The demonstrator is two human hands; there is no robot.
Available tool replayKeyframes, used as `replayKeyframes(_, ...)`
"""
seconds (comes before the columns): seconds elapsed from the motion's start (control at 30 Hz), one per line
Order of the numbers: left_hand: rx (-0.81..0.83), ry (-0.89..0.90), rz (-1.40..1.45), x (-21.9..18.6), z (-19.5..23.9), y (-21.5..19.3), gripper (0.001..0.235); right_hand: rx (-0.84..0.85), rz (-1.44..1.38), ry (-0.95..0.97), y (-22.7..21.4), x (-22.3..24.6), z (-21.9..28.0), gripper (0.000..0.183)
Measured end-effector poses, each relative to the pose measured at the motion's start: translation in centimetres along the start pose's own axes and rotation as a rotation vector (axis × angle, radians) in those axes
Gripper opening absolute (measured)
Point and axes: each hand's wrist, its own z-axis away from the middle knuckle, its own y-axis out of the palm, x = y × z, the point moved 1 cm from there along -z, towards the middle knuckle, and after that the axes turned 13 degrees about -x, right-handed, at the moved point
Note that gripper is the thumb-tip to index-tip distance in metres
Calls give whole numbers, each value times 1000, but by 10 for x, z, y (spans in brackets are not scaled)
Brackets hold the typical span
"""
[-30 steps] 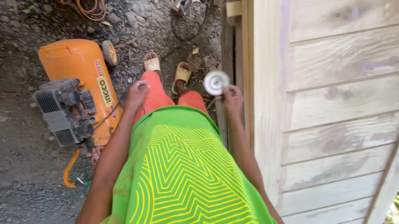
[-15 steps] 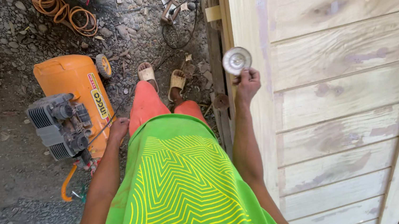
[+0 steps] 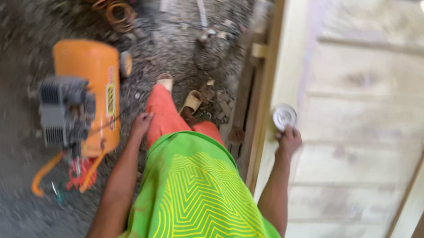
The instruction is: The person uses a handheld electric sander to smooth the surface of a large wooden door. They begin by attaching a sanding disc to the tool, then systematically sand the door's panels and frame, moving the tool across the wood grain to remove roughness.
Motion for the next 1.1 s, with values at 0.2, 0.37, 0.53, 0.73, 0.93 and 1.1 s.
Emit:
replayKeyframes(0.2, -46, -253, 112, 12, -29, 35, 72, -108, 334, -223, -9, 30, 17, 27)
replayKeyframes(0.37, -211, -108, 135, 9, -61, 60, 93, -363, 799, -747, -4, 60, 41, 33)
replayKeyframes(0.53, -85, -273, -17, 13, -56, 93, 94, 33, 687, -953, 86, 62, 79, 19)
replayKeyframes(0.73, -105, -281, -111, 15, -104, 91, 102, 799, 1032, -463, 249, -11, 160, 31)
replayKeyframes(0.93, -150, -83, -227, 17, -159, 65, 97, 1023, 1015, -366, 372, -69, 170, 39)
replayKeyframes(1.1, -90, -110, -186, 36, -193, 53, 94, 965, 1322, -749, 503, -102, 151, 53)
